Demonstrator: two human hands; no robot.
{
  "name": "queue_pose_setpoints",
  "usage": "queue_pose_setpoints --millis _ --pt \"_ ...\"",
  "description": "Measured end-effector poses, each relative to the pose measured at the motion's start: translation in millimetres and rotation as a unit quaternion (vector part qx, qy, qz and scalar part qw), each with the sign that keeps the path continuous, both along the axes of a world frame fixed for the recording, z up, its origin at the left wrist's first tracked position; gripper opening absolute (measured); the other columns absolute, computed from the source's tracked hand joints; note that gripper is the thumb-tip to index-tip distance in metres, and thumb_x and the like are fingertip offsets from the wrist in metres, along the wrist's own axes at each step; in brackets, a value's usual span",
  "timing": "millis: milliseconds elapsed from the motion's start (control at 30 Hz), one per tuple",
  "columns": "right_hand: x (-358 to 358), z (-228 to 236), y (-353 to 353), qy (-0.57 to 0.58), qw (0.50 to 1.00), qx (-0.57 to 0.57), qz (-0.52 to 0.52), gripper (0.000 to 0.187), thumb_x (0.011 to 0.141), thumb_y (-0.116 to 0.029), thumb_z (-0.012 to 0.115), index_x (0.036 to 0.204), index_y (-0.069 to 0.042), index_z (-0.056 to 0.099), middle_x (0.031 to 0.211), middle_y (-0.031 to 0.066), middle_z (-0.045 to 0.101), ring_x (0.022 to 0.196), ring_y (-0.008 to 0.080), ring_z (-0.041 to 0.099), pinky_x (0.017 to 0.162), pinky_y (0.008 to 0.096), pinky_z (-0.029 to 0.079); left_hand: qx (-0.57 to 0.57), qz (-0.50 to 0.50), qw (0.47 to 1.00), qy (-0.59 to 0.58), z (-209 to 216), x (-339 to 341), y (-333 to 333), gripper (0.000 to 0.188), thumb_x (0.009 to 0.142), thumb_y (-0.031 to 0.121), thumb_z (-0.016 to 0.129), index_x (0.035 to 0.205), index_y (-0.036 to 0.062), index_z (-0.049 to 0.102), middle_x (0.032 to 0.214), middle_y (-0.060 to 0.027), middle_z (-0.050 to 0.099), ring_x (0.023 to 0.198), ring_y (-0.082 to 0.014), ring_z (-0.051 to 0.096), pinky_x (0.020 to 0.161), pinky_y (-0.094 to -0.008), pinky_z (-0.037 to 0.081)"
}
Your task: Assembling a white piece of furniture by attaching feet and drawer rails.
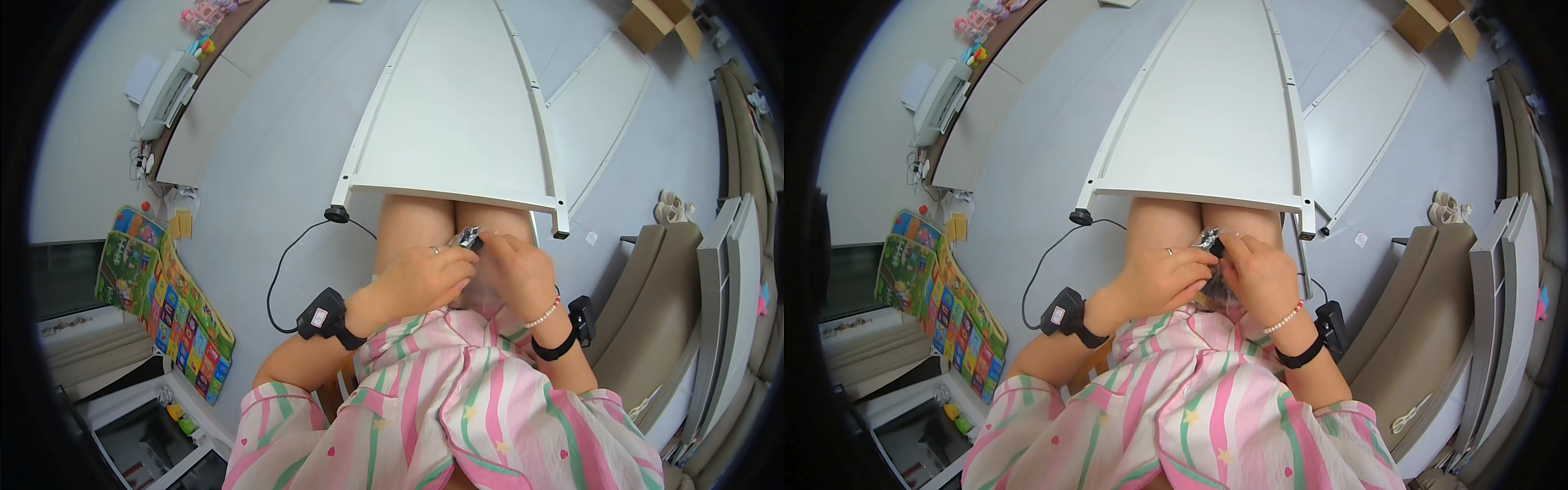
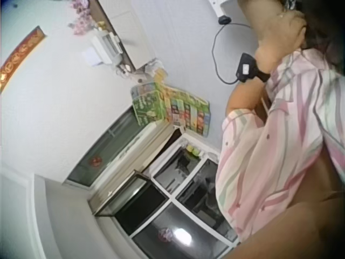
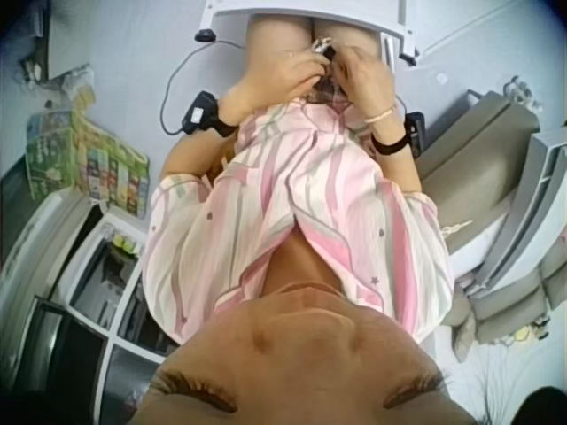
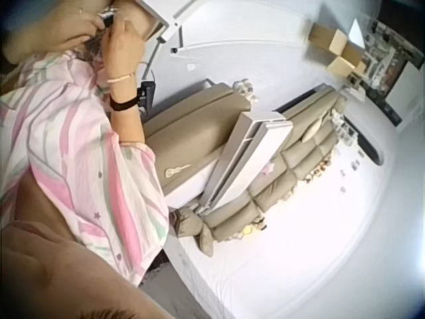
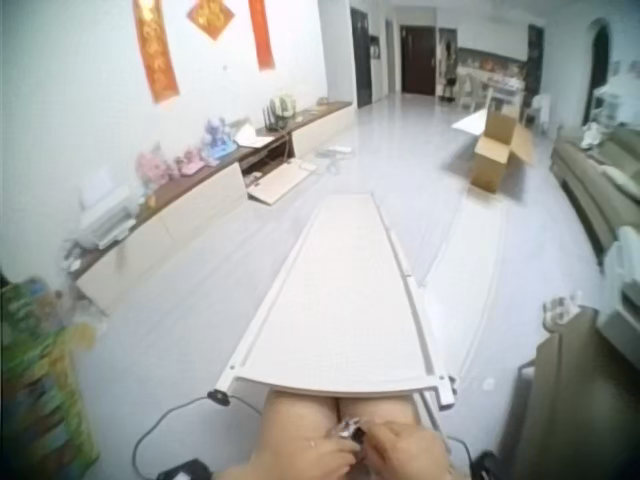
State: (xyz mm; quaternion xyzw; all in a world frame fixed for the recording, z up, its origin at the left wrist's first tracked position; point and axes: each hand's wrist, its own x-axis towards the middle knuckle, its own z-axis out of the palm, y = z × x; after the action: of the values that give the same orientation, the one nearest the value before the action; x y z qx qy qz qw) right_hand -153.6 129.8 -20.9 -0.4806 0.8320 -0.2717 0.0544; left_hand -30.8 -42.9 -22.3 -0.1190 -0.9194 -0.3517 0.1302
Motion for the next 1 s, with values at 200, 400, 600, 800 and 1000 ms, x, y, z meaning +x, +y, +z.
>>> queue_pose_setpoints --millis 200,400,600,800,1000 --pt "6 -15 -13 0.051 0.998 0.046 -0.007 0.042 0.077 -0.016 0.074 0.116 -0.011 0.061 0.088 0.0058 0.064 0.075 0.0236 0.067 0.061 0.0366 0.054 -0.056 0.005 0.998 -0.026 -6 -4 -6 0.01 0.082 0.01 0.069 0.089 0.0058 0.063 0.091 -0.007 0.068 0.078 -0.025 0.066 0.068 -0.0362 0.053" --pt "5 -22 -17 0.076 0.997 0.016 0.007 0.023 0.079 -0.016 0.072 0.098 -0.01 0.06 0.081 0.0057 0.058 0.07 0.0227 0.064 0.059 0.0362 0.051 -0.042 0.013 0.999 -0.032 -9 -4 -7 0.009 0.083 0.011 0.067 0.089 0.0057 0.063 0.088 -0.0073 0.067 0.077 -0.0264 0.066 0.069 -0.0377 0.053" --pt "3 -29 -14 0.109 0.993 -0.02 0.044 0.016 0.077 -0.015 0.07 0.081 -0.011 0.055 0.077 0.0058 0.055 0.068 0.023 0.062 0.059 0.0366 0.05 -0.032 0.029 0.998 -0.049 -12 -3 -5 0.009 0.084 0.011 0.067 0.089 0.0057 0.063 0.086 -0.0077 0.067 0.076 -0.0273 0.065 0.068 -0.0387 0.052" --pt "2 -23 -6 0.095 0.992 -0.025 0.083 0.016 0.078 -0.014 0.072 0.081 -0.01 0.056 0.077 0.0066 0.057 0.067 0.0238 0.062 0.06 0.037 0.05 -0.008 0.046 0.998 -0.042 -12 0 -6 0.012 0.083 0.012 0.068 0.093 0.0055 0.064 0.084 -0.0081 0.066 0.075 -0.0278 0.065 0.067 -0.039 0.052" --pt "0 1 8 -0.101 0.986 -0.109 0.082 0.016 0.081 -0.01 0.074 0.082 -0.007 0.058 0.078 0.0062 0.059 0.057 0.0213 0.056 0.054 0.0331 0.046 0.057 0.088 0.994 -0.005 -3 -1 -3 0.027 0.082 0.016 0.074 0.103 0.0048 0.062 0.083 -0.0099 0.064 0.072 -0.0282 0.064 0.065 -0.0382 0.05"
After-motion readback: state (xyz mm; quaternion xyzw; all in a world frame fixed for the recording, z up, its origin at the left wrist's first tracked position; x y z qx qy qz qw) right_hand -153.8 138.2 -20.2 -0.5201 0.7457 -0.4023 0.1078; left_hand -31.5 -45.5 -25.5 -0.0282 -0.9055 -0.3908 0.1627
